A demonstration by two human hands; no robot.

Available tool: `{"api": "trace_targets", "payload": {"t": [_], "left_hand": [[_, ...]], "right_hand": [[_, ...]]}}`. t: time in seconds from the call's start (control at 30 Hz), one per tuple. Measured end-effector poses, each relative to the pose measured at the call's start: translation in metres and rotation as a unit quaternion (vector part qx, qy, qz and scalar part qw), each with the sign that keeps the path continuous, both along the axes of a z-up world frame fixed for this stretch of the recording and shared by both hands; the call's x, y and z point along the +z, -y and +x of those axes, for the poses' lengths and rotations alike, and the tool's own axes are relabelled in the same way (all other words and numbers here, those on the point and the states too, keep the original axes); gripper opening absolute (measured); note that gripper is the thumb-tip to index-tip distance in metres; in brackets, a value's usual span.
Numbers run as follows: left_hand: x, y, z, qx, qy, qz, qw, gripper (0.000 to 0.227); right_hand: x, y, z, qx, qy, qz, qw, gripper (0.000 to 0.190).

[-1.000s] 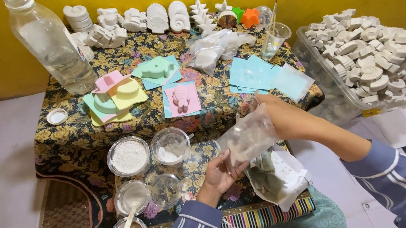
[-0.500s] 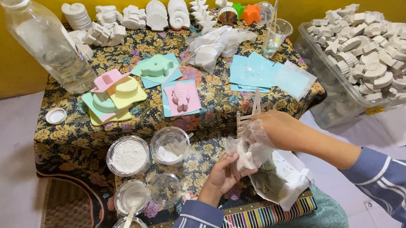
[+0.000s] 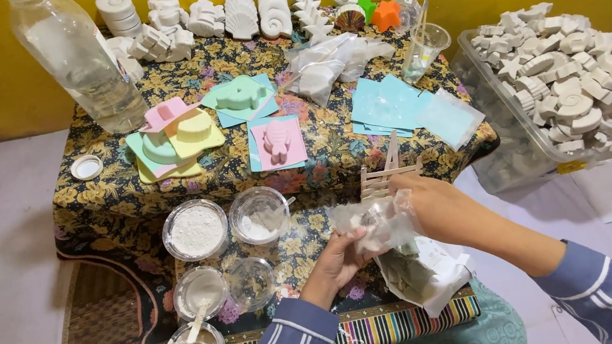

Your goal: The person is cleaning excess material and flashing from small plaster cast objects using their hands and a small scraper tool, then placing the finished items into a plastic bag.

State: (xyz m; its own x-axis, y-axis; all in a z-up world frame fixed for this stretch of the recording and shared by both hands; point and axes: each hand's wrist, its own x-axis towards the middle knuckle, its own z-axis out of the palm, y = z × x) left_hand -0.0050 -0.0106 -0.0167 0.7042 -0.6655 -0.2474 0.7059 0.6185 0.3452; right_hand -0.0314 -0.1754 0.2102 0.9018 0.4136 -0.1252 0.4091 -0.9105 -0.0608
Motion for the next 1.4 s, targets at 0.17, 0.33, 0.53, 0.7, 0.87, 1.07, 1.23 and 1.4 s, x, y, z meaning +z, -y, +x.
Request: {"api": "trace_targets", "payload": {"t": [0.17,0.33,0.53,0.7,0.87,1.07,1.23,1.4], "left_hand": [[-0.023,0.006,0.003,0.007,0.014,0.038,0.999,0.045],[-0.07,0.021,0.01,0.016,0.004,0.06,0.998,0.046],[-0.026,0.008,0.004,0.031,0.003,0.079,0.996,0.041],[-0.028,0.011,0.005,0.03,-0.027,0.095,0.995,0.04],[0.027,-0.002,0.0,-0.004,-0.03,0.062,0.998,0.037],[0.026,-0.008,0.005,-0.046,0.006,-0.02,0.999,0.041],[0.023,-0.006,0.004,-0.053,-0.018,-0.06,0.997,0.039],[0.003,-0.004,0.006,-0.066,-0.011,-0.065,0.996,0.042]], "right_hand": [[-0.002,0.001,-0.001,-0.035,-0.063,0.01,0.997,0.017],[0.031,-0.027,-0.012,-0.056,-0.132,0.019,0.989,0.02],[0.004,-0.003,-0.019,-0.057,-0.077,-0.054,0.994,0.017],[0.024,-0.015,-0.028,-0.101,-0.182,0.086,0.974,0.05],[0.007,-0.007,-0.024,-0.113,-0.163,0.043,0.979,0.045],[0.006,-0.001,-0.018,-0.127,-0.118,0.012,0.985,0.027],[0.013,-0.014,-0.018,-0.119,-0.158,0.001,0.98,0.025],[0.032,-0.016,-0.018,-0.114,-0.137,0.014,0.984,0.027]]}}
